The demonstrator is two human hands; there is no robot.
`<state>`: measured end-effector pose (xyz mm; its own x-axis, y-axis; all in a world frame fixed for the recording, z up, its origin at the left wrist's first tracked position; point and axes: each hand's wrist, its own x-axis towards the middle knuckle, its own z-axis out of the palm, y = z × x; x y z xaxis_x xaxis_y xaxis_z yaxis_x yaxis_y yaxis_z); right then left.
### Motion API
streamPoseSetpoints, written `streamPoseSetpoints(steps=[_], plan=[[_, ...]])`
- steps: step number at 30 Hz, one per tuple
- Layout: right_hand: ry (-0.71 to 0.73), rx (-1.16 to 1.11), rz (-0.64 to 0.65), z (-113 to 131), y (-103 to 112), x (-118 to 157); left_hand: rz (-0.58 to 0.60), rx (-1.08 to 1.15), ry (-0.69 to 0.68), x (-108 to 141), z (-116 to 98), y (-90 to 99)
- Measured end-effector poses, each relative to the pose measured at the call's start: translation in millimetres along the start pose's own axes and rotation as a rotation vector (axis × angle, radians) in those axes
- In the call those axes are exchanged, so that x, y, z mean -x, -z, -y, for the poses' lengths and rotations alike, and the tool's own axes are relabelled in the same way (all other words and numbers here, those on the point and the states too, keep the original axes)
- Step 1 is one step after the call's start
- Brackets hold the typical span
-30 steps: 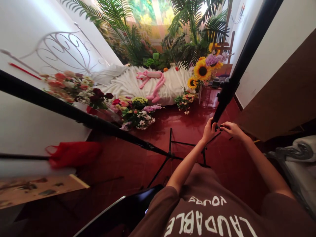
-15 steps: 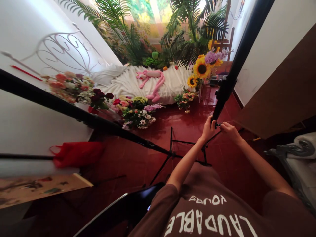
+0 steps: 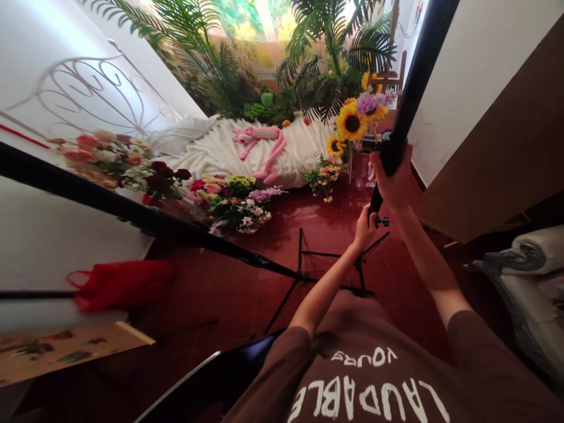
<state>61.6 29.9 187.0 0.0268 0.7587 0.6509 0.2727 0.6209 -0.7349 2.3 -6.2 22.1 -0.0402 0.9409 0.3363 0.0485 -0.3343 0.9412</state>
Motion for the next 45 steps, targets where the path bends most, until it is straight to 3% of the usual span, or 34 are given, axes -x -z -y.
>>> streamPoseSetpoints(steps=[3, 6, 11, 26, 29, 32, 36, 41, 45], plan=[[-0.072, -0.006, -0.157, 0.9, -11.6, -5.2, 0.017, 0.015, 0.028, -1.0, 0.6, 1.8], [-0.075, 0.042, -0.187, 0.0, -10.6, -0.8, 0.044, 0.063, 0.061, -0.2, 3.9, 5.1], [-0.129, 0.085, -0.076, -10.0, -4.8, 13.1, 0.137, 0.166, 0.120, 3.7, 10.6, 11.0], [-0.318, 0.409, 0.105, -67.3, -1.6, 79.9, 0.118, -0.003, -0.038, 2.2, 49.3, 9.4], [-0.294, 0.391, 0.195, -70.6, 12.4, 82.7, 0.111, -0.011, -0.039, 3.5, 53.3, 8.9], [-0.252, 0.351, 0.296, -75.2, 39.6, 91.1, 0.094, -0.011, -0.025, 5.8, 55.6, 6.2], [-0.320, 0.226, 0.359, -79.5, 69.3, 111.7, 0.063, -0.029, 0.011, 8.4, 53.6, 1.7], [-0.464, 0.069, 0.315, -81.9, 71.2, 128.0, 0.073, -0.017, 0.042, 9.5, 47.2, 1.1], [-0.484, 0.031, 0.271, -88.8, 68.1, 128.0, 0.079, -0.020, 0.055, 9.9, 43.9, 2.2]])
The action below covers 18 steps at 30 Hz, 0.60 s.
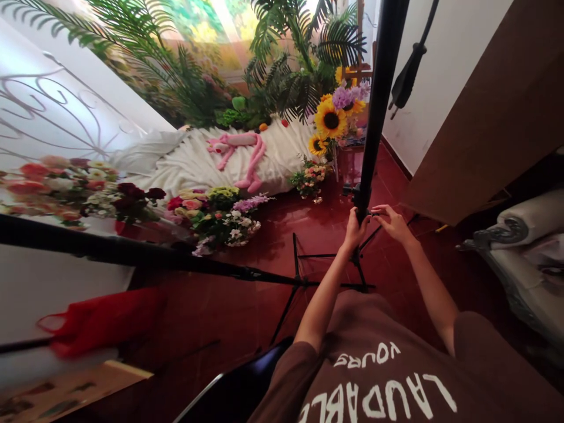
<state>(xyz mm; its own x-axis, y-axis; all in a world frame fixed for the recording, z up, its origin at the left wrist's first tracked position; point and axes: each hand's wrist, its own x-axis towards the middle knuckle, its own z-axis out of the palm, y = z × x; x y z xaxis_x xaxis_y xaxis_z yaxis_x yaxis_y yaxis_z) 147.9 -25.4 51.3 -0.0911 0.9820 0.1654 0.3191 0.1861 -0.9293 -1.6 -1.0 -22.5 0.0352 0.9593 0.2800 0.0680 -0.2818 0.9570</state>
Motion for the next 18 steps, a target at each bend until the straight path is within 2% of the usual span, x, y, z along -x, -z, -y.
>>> streamPoseSetpoints(steps=[5, 9, 14, 18], plan=[[-0.097, -0.084, -0.025, -12.9, -3.7, -12.6, -0.002, -0.004, 0.001, -0.1, 0.9, -1.1], [-0.289, -0.287, -0.044, -19.8, -12.5, -23.4, 0.002, -0.008, -0.013, -0.4, 3.6, -1.2], [-0.539, -0.329, -0.202, -15.3, -20.5, -30.7, 0.015, -0.005, 0.014, -0.5, -1.0, -0.5], [-0.587, -0.408, -0.266, -15.1, -25.0, -32.2, 0.030, -0.004, 0.041, 0.2, -8.0, 3.1]])
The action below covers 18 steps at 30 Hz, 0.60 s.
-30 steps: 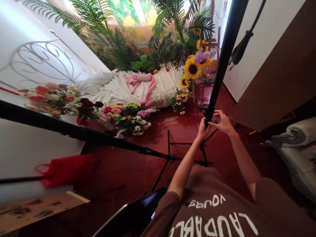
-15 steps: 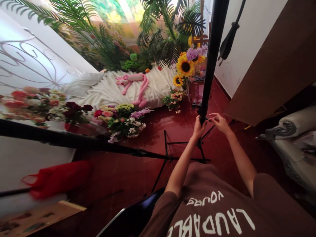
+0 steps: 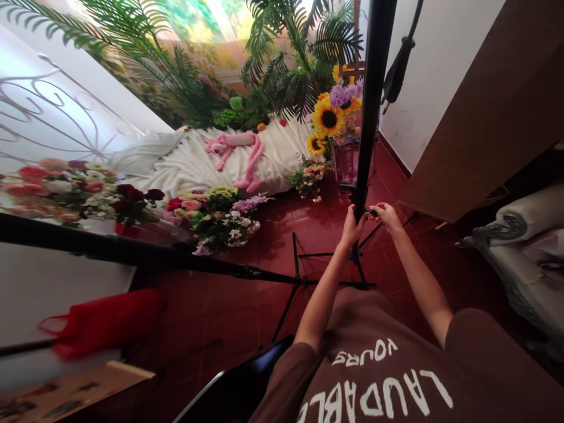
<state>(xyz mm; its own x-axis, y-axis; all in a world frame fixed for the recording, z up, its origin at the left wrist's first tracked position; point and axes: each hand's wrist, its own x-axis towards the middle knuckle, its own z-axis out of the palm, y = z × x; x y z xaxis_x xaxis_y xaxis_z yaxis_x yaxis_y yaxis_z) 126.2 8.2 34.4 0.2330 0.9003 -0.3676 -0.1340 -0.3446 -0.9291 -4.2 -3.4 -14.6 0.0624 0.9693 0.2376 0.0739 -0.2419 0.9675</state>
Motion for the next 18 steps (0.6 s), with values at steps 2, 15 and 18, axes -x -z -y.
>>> streamPoseSetpoints(steps=[2, 15, 18], plan=[[0.015, -0.025, -0.023, -3.6, -1.4, 0.6, 0.025, -0.004, 0.002, 6.8, 2.1, 8.0], [0.216, 0.053, 0.067, -70.6, -15.3, 68.9, -0.658, -0.267, 0.713, 183.7, 87.9, 214.5], [0.155, 0.114, 0.204, -87.4, -25.0, 73.0, -0.913, -0.328, 0.655, 199.0, 73.2, 250.7]])
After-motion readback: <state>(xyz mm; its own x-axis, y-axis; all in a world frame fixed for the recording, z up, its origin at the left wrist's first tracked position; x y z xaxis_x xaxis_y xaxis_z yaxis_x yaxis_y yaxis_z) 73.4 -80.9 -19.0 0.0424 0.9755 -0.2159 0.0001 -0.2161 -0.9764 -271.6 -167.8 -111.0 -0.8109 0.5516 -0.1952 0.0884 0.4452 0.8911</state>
